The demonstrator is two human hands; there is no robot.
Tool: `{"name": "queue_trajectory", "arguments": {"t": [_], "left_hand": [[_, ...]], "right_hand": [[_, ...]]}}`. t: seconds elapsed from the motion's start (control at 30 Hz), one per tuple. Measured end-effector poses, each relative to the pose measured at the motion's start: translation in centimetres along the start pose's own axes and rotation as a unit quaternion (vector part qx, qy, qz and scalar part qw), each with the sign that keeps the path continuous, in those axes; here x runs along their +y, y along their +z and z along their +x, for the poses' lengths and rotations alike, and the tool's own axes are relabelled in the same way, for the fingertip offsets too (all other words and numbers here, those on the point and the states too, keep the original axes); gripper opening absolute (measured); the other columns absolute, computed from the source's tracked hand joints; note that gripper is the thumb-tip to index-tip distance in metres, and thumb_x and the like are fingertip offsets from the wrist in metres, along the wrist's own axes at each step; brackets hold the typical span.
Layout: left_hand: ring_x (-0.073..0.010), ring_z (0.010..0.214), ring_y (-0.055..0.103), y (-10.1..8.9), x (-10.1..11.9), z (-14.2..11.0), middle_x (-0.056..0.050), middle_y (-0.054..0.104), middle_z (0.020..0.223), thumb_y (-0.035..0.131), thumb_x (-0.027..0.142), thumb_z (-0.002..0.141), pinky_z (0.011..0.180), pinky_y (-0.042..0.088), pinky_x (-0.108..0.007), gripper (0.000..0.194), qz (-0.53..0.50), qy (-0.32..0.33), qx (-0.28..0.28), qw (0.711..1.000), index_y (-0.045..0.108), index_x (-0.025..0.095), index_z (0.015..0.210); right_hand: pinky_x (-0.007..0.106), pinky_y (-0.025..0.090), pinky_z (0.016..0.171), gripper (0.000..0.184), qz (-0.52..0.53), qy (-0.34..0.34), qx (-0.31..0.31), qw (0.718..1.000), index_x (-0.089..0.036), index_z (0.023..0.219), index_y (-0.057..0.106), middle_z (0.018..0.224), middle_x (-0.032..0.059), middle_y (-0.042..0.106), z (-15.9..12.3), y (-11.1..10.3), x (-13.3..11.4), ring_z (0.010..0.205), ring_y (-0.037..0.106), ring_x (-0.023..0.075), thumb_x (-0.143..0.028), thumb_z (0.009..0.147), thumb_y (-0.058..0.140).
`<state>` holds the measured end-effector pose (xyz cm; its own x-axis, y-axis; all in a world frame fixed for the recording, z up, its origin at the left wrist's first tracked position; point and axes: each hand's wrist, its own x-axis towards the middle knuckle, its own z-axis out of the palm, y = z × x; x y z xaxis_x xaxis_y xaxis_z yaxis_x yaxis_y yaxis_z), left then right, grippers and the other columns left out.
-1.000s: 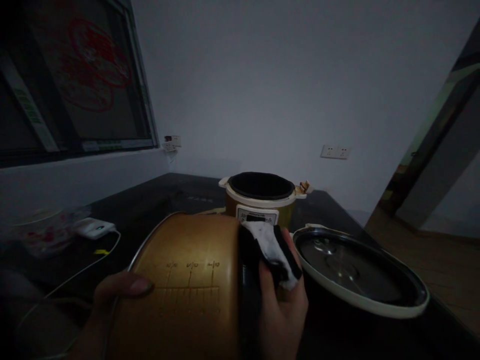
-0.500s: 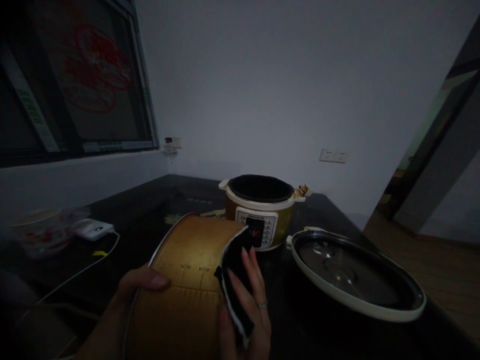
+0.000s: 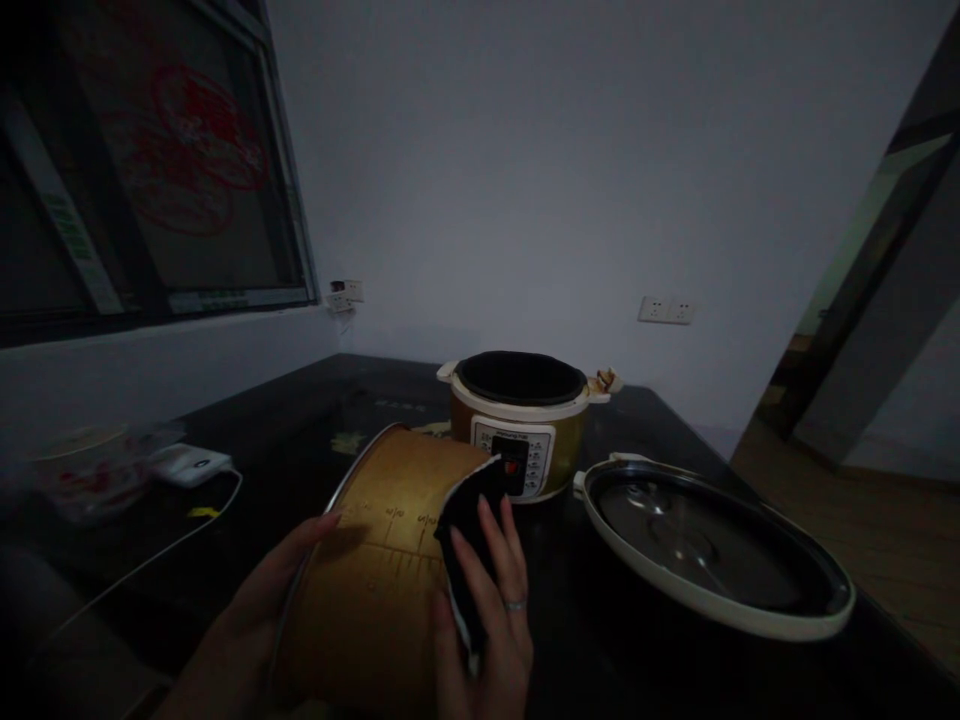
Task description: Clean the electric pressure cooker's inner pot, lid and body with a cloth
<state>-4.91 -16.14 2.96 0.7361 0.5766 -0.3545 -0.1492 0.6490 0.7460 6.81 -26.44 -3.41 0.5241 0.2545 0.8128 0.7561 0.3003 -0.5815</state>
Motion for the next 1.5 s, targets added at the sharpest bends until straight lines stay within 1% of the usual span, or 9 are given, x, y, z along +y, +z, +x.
{"name": "queue_trajectory", "arguments": {"t": [0.3,0.47,0.6,0.7,0.87,1.03,1.17,1.33,1.5], "left_hand": [[-0.0296,0.119,0.056,-0.2,-1.8,-2.7,-0.007,0.064,0.125,0.072,0.042,0.073,0.097,0.046,-0.039,0.064,0.021,0.122,0.155,0.98,0.053,0.027,0.132],[-0.0296,0.123,0.052,-0.1,-1.5,-2.7,-0.005,0.062,0.129,0.075,0.045,0.07,0.101,0.043,-0.039,0.069,0.024,0.134,0.123,0.983,0.052,0.029,0.133],[-0.0315,0.119,0.056,-0.2,-0.7,-2.4,-0.007,0.065,0.124,0.075,0.044,0.069,0.101,0.043,-0.04,0.069,0.04,0.144,0.124,0.981,0.054,0.026,0.132],[-0.0323,0.115,0.059,-0.5,-0.4,-1.9,-0.008,0.068,0.119,0.073,0.044,0.071,0.099,0.044,-0.043,0.066,0.04,0.137,0.116,0.983,0.054,0.025,0.131],[-0.0306,0.12,0.055,-1.7,-0.8,-0.8,-0.009,0.064,0.125,0.07,0.049,0.074,0.103,0.04,-0.043,0.059,0.024,0.159,0.123,0.979,0.058,0.024,0.126],[-0.0319,0.121,0.054,-1.9,-1.1,-0.6,-0.011,0.064,0.125,0.067,0.054,0.074,0.102,0.041,-0.043,0.058,0.024,0.174,0.104,0.979,0.063,0.02,0.121],[-0.0326,0.122,0.053,-1.2,-0.9,-1.0,-0.011,0.063,0.127,0.067,0.05,0.076,0.1,0.043,-0.044,0.06,0.043,0.184,0.075,0.979,0.057,0.022,0.128],[-0.032,0.117,0.057,-0.9,-0.8,-1.1,-0.012,0.064,0.124,0.065,0.052,0.077,0.1,0.043,-0.044,0.062,0.05,0.181,0.09,0.978,0.056,0.021,0.13],[-0.032,0.112,0.061,-1.0,-0.7,-0.9,-0.009,0.067,0.12,0.066,0.055,0.074,0.097,0.046,-0.043,0.058,0.071,0.182,0.113,0.974,0.063,0.023,0.122]], "right_hand": [[0.051,0.038,0.104,0.033,-0.02,-0.016,0.007,1.0,-0.028,0.116,0.063,0.136,0.0051,0.053,-0.5,0.3,-0.6,0.129,0.045,0.0275,-0.015,0.087,0.052],[0.04,0.048,0.095,0.02,-0.023,0.014,-0.018,0.999,-0.024,0.102,0.062,0.137,0.0089,0.053,0.5,-0.7,-0.9,0.121,0.054,0.0252,-0.019,0.083,0.058],[0.04,0.045,0.101,0.044,-0.036,0.02,-0.089,0.995,-0.022,0.133,0.047,0.144,0.0087,0.045,1.7,-1.2,-0.3,0.13,0.044,0.0232,-0.019,0.089,0.049],[0.042,0.044,0.103,0.056,-0.081,-0.058,-0.148,0.984,-0.025,0.145,0.032,0.146,0.0056,0.041,2.7,-1.0,0.1,0.135,0.036,0.0222,-0.014,0.091,0.042],[0.045,0.036,0.108,0.063,-0.164,-0.228,-0.168,0.945,-0.017,0.144,0.033,0.141,0.0079,0.048,3.5,-0.4,-0.2,0.136,0.035,0.0222,-0.001,0.084,0.04],[0.041,0.031,0.112,0.073,-0.164,-0.301,-0.244,0.907,-0.013,0.146,0.028,0.143,0.0081,0.045,4.3,-1.4,-0.1,0.137,0.032,0.0198,0.004,0.075,0.036],[0.04,0.037,0.109,0.067,-0.091,-0.197,-0.304,0.928,-0.022,0.147,0.028,0.15,0.0059,0.035,5.8,-2.5,0.9,0.137,0.032,0.019,-0.004,0.083,0.042],[0.047,0.033,0.11,0.053,0.004,-0.066,-0.283,0.957,-0.033,0.14,0.039,0.146,0.0031,0.042,7.5,-2.2,2.7,0.136,0.035,0.0214,-0.02,0.09,0.05],[0.045,0.038,0.107,0.048,0.023,-0.067,-0.242,0.968,-0.027,0.135,0.047,0.139,0.0049,0.051,8.3,-1.1,1.9,0.129,0.045,0.0202,-0.014,0.089,0.045]]}}
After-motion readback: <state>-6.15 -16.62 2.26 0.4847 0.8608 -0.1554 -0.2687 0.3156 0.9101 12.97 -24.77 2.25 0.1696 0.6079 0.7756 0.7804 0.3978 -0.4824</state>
